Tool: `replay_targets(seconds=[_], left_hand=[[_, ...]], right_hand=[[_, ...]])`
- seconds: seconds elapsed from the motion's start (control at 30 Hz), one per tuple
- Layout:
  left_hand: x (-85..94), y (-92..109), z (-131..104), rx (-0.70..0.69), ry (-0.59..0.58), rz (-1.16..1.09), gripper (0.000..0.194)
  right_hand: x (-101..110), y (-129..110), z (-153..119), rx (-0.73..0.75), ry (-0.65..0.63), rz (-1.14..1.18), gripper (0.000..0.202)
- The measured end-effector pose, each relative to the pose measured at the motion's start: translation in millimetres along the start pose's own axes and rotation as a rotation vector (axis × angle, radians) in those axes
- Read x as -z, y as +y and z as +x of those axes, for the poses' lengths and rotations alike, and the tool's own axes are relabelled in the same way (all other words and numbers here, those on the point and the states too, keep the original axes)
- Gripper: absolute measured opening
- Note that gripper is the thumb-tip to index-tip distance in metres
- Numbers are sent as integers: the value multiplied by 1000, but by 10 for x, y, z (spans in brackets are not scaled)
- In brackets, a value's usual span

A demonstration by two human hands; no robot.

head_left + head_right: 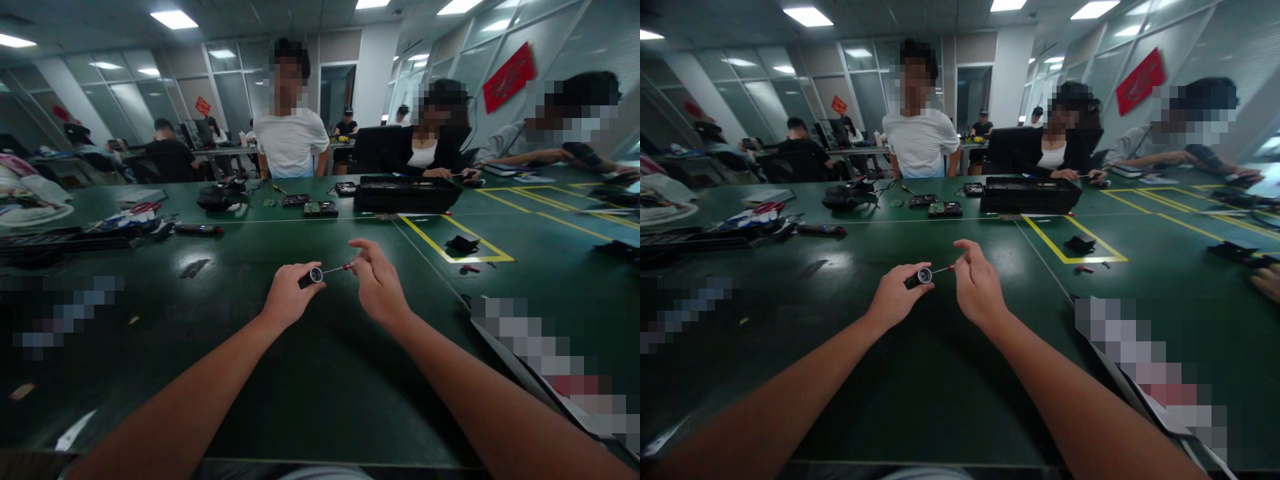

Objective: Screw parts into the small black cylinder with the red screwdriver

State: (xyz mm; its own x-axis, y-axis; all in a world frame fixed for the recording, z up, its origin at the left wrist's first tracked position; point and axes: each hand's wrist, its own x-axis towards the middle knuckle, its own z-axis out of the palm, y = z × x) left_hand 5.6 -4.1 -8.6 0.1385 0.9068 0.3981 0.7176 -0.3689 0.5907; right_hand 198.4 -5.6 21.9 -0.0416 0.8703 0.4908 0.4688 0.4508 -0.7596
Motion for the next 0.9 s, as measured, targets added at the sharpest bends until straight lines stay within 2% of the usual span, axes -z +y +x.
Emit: replay_targets(seconds=[0.2,0.4,0.57,0.67,0.8,0.9], left_hand=[[2,-5,-9,2,-18,8,41],[0,-7,-10,-2,-15,-3,41],[8,-4,-6,-3,-21,10,40],[8,-11,-2,-10,-22,13,41],[4,-19,6,-8,-9,10,42],[7,-7,9,-5,-12,11,42]], right_hand=[[15,-11,24,-22,-13,-74,34],[23,-32,14,-68,-28,24,25],[39,-41,42,-74,-53,-43,28],[25,-8,43,-100,-48,14,22],[-13,35,23,-56,-12,122,18],[-18,16,12,-53,-20,71,17]])
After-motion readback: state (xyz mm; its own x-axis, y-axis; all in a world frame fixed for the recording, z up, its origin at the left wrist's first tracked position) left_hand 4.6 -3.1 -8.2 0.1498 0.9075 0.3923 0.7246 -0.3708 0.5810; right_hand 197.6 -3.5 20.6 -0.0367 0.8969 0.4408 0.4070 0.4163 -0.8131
